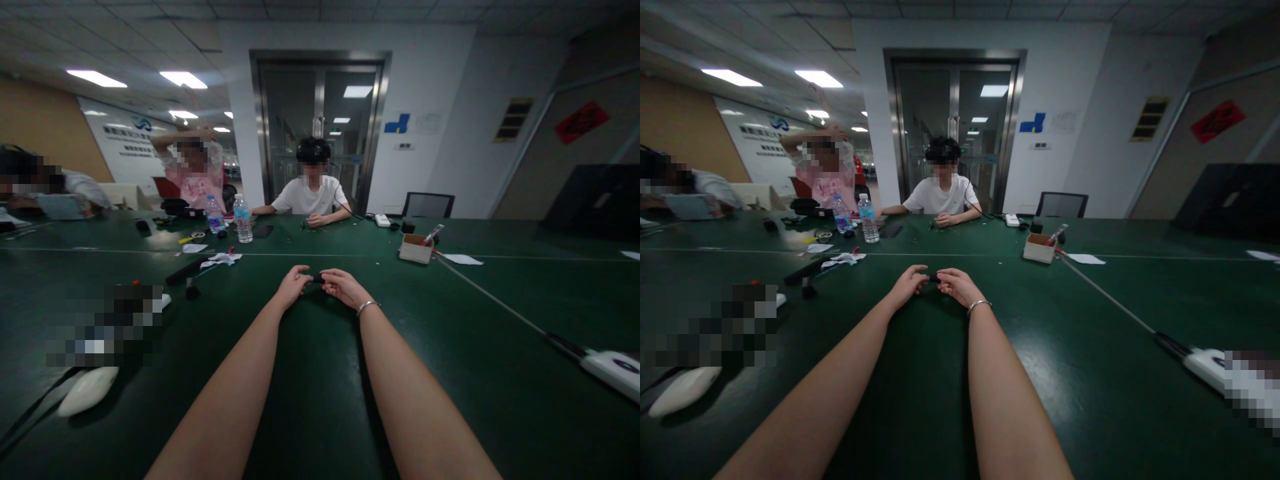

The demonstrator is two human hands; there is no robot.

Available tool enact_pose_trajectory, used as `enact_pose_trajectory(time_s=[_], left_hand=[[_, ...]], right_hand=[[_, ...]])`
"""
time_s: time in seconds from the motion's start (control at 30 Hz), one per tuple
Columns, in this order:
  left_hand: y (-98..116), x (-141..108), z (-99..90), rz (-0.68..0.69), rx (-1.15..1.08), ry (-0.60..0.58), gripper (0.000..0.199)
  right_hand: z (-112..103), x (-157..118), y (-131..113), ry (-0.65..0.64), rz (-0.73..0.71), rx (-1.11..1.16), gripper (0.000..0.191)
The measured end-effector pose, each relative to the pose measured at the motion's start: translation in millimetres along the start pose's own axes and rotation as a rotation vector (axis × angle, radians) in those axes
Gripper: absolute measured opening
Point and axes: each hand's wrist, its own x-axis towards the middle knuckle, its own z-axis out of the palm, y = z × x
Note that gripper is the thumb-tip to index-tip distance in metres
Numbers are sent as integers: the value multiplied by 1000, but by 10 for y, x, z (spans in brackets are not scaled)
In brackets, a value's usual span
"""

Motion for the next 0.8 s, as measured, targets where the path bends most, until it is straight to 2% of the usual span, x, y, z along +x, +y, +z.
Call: enact_pose_trajectory(time_s=[0.2,0.8], left_hand=[[6,6,8,21,37,-17,31],[16,-14,-6,45,22,-57,33]], right_hand=[[2,-4,-1,-3,6,-14,17],[6,-6,-6,-21,1,-9,17]])
